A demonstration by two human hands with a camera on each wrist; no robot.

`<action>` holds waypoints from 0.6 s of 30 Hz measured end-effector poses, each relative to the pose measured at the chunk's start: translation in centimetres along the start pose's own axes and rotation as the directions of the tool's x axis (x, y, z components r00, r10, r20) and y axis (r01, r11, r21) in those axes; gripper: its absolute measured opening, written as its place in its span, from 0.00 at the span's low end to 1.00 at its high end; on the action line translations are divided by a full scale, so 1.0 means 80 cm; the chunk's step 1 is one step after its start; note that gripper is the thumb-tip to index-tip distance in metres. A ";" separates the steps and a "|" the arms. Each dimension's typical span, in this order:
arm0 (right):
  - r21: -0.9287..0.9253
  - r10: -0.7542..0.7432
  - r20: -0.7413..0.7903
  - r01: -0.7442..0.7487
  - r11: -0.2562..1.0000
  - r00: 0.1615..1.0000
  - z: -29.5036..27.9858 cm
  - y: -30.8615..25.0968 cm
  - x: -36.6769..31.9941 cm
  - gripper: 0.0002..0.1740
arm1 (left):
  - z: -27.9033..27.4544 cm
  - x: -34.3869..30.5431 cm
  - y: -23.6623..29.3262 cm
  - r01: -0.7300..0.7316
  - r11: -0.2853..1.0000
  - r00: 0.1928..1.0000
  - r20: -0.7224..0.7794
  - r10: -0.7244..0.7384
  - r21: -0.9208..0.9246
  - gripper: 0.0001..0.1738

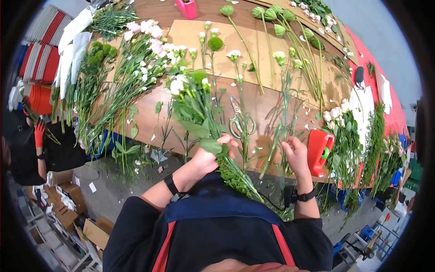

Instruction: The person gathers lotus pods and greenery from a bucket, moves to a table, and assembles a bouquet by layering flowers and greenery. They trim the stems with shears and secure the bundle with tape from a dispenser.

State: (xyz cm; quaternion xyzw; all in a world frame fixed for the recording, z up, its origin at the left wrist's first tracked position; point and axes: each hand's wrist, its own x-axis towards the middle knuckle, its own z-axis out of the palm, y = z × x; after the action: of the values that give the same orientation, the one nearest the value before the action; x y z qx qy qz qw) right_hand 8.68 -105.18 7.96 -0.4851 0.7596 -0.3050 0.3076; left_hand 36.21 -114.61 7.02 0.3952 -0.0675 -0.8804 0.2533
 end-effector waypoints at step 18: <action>-0.110 -0.470 -0.004 0.467 0.877 0.883 0.046 -0.149 -0.065 0.06 | -0.032 -0.056 0.011 -0.015 0.999 0.988 0.152 0.021 -0.038 0.09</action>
State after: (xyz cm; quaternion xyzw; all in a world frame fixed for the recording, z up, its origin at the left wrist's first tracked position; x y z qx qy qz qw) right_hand 19.84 -105.05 15.64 -0.6654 0.6393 -0.3370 0.1871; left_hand 40.95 -112.90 8.50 0.3215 -0.0743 -0.9067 0.2626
